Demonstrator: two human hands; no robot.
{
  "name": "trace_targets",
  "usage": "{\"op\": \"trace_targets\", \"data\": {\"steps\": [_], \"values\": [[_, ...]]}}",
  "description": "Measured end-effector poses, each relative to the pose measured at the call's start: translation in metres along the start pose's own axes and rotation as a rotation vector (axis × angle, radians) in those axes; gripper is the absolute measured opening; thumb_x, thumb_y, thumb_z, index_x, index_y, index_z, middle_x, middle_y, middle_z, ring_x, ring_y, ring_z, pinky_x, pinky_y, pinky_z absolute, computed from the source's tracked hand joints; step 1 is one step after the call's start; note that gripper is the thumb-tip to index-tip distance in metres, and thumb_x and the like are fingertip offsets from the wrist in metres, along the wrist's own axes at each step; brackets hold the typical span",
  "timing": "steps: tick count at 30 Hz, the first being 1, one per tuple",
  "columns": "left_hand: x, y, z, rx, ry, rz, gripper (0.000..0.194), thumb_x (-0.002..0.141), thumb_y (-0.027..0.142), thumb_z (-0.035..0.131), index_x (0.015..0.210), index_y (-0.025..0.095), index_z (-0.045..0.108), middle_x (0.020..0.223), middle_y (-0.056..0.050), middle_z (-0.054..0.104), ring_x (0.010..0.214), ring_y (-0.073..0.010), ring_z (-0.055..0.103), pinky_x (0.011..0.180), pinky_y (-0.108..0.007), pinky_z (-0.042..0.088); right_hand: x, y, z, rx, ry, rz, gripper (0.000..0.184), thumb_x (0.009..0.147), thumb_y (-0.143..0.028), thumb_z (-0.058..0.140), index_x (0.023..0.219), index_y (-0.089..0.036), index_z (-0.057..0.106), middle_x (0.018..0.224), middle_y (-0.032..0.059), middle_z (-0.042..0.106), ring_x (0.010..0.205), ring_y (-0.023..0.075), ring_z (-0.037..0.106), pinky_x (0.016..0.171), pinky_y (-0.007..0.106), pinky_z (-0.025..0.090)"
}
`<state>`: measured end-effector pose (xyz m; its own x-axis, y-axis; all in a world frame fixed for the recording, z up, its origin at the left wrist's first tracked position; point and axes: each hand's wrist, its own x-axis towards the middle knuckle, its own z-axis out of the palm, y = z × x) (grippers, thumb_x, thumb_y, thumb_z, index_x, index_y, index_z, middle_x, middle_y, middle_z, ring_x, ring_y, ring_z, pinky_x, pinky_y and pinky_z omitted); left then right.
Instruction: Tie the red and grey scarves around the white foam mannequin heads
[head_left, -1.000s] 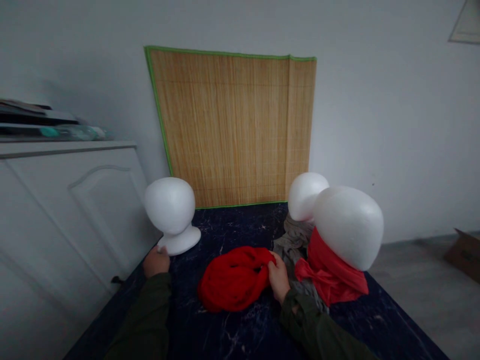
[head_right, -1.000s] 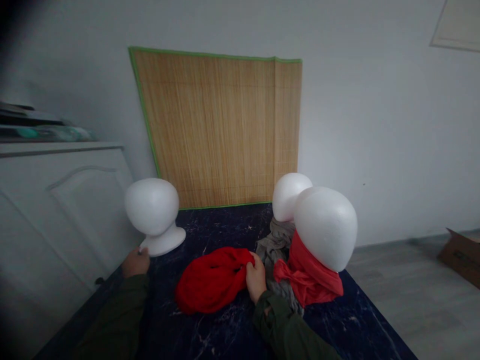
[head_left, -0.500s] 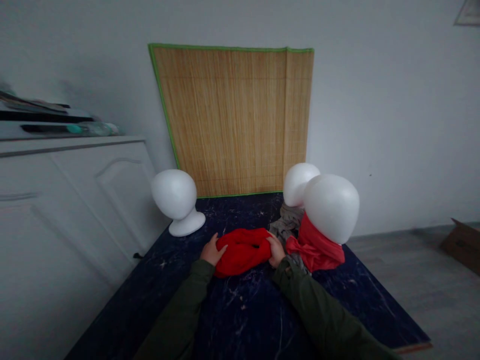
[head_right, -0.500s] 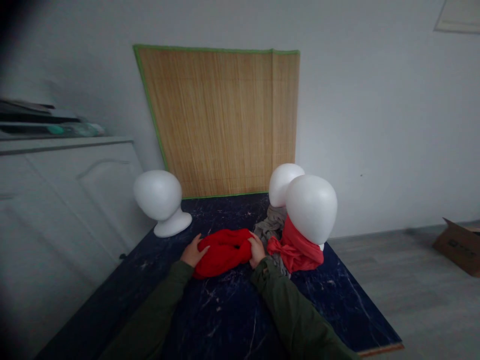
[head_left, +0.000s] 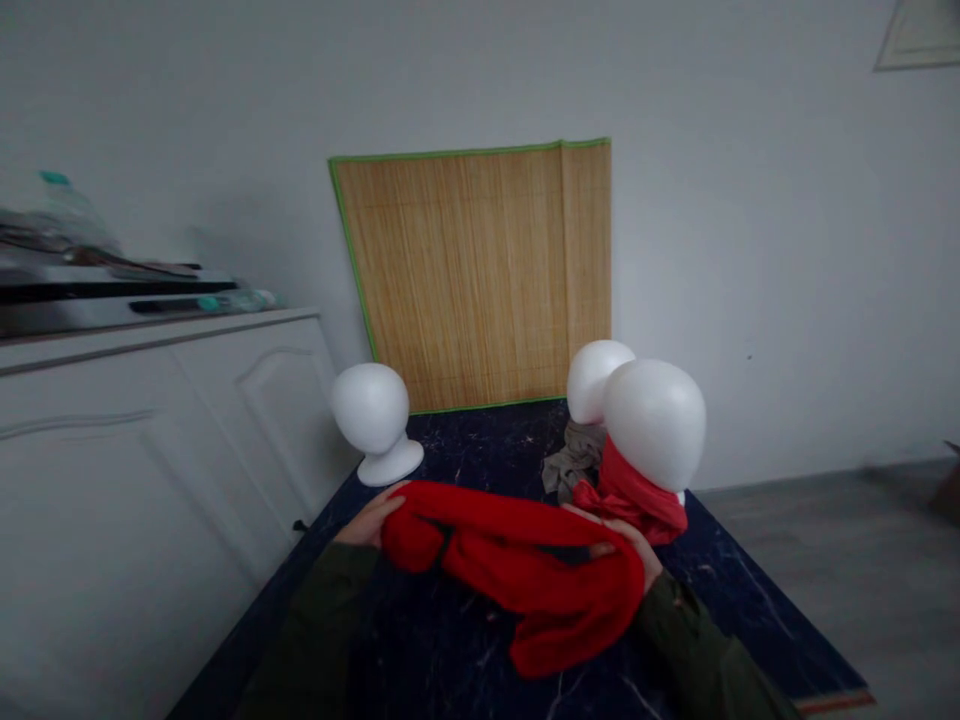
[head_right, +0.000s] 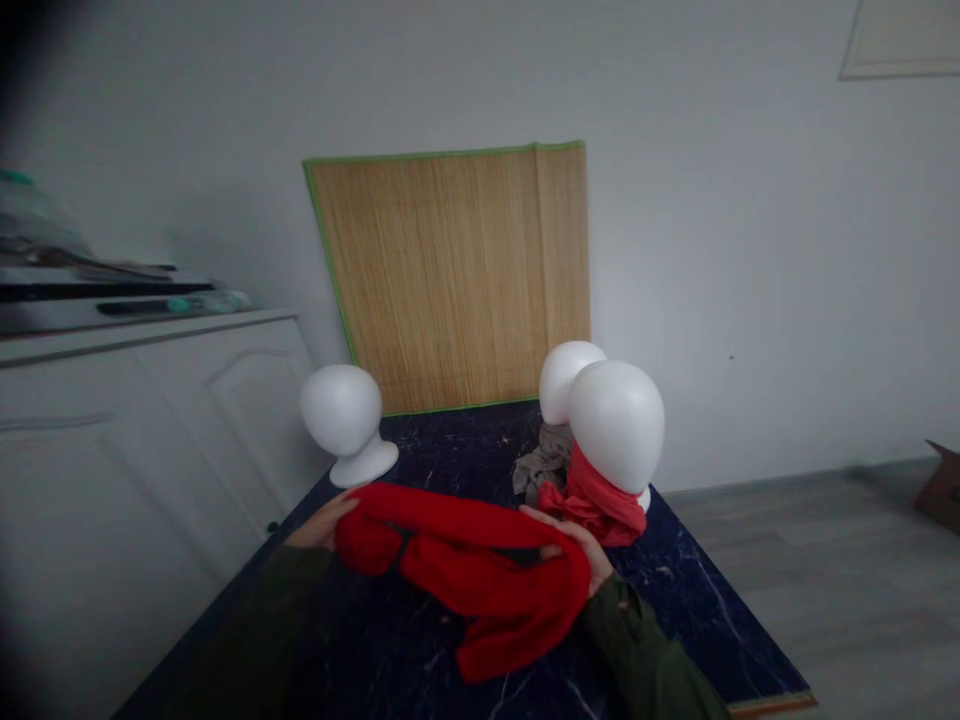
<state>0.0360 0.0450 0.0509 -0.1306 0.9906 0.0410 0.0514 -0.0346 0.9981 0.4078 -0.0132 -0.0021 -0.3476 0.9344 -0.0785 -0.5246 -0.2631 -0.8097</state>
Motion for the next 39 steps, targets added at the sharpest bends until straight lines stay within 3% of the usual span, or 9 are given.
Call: {"op": "trace_targets", "data": {"steps": [5,10,17,22,27,30,35,37,39], "values": [[0.039,0.06,0.011,0.345,-0.117,0.163,0.024,0.058,0.007,0.056,0.081,0.014,0.062,0.082,-0.005,0.066,0.084,-0.023,0.06,0.082,-0.035,0.045,-0.007,0.019,0.01,-0.057,-0.124,0.063,0.049,0.063,-0.025,0.057,0.111,-0.018,0.057,0.094,0.0066,0.065,0.065,0.0147,0.06,0.063,0.027,0.046],[0.09,0.084,0.058,0.666,0.05,0.334,0.042,0.069,0.003,0.04,0.106,0.014,0.055,0.118,-0.01,0.053,0.116,-0.0241,0.041,0.1,-0.039,0.027,0.035,0.055,0.06,-0.283,-0.106,-0.255,0.056,0.065,-0.029,0.061,0.119,-0.023,0.049,0.118,0.0031,0.056,0.103,0.0203,0.054,0.093,0.039,0.037],[0.063,0.008,0.102,1.051,0.161,0.289,0.057,0.073,0.016,0.046,0.128,0.003,0.035,0.138,-0.027,0.021,0.129,-0.04,0.01,0.096,-0.06,0.01,0.063,0.064,0.063,-0.991,-0.119,-0.464,0.045,0.072,-0.033,0.059,0.115,-0.021,0.055,0.127,0.0102,0.047,0.12,0.0252,0.039,0.101,0.044,0.026],[0.02,-0.072,0.112,1.203,-0.122,0.344,0.06,0.078,0.043,0.043,0.131,0.017,0.035,0.139,-0.016,0.029,0.127,-0.0316,0.025,0.099,-0.049,0.023,0.038,0.047,0.048,-1.083,-0.25,-0.496,0.031,0.084,-0.032,0.042,0.107,-0.025,0.061,0.106,0.0061,0.063,0.099,0.0207,0.057,0.089,0.037,0.04],[0.03,-0.092,0.085,1.235,-0.309,0.329,0.053,0.077,0.041,0.044,0.125,0.017,0.045,0.135,-0.012,0.038,0.127,-0.0243,0.029,0.102,-0.038,0.024,0.028,0.038,0.055,-1.119,-0.356,-0.522,0.033,0.085,-0.027,0.037,0.109,-0.024,0.059,0.102,0.0045,0.064,0.096,0.0187,0.057,0.086,0.034,0.041],[0.047,-0.088,0.064,1.229,-0.281,0.317,0.05,0.079,0.037,0.041,0.125,0.017,0.044,0.135,-0.012,0.037,0.127,-0.0245,0.029,0.102,-0.044,0.022,0.023,0.03,0.044,-1.118,-0.092,-0.732,0.031,0.084,-0.025,0.039,0.107,-0.024,0.059,0.104,0.0047,0.061,0.098,0.0188,0.054,0.086,0.034,0.04],[0.046,-0.073,0.053,1.189,-0.168,0.382,0.054,0.076,0.041,0.046,0.125,0.018,0.042,0.135,-0.012,0.038,0.125,-0.0274,0.031,0.102,-0.051,0.018,0.006,0.002,-0.024,-1.097,0.782,-1.422,0.026,0.078,-0.026,0.042,0.099,-0.019,0.055,0.094,0.008,0.054,0.094,0.0226,0.05,0.084,0.042,0.037],[0.035,-0.06,0.058,1.133,-0.133,0.461,0.049,0.079,0.039,0.042,0.122,0.017,0.045,0.133,-0.011,0.041,0.124,-0.0239,0.032,0.105,-0.044,0.015,0.003,-0.014,-0.055,-1.07,1.067,-1.48,0.032,0.077,-0.03,0.041,0.105,-0.016,0.05,0.101,0.0111,0.05,0.1,0.0246,0.045,0.085,0.044,0.035],[0.021,-0.044,0.073,0.957,-0.152,0.525,0.043,0.081,0.037,0.038,0.116,0.015,0.051,0.126,-0.011,0.048,0.12,-0.0225,0.037,0.106,-0.038,0.017,0.005,-0.029,-0.081,-1.032,1.252,-1.313,0.042,0.078,-0.034,0.039,0.112,-0.011,0.045,0.11,0.0151,0.045,0.107,0.0257,0.04,0.087,0.045,0.033]]}}
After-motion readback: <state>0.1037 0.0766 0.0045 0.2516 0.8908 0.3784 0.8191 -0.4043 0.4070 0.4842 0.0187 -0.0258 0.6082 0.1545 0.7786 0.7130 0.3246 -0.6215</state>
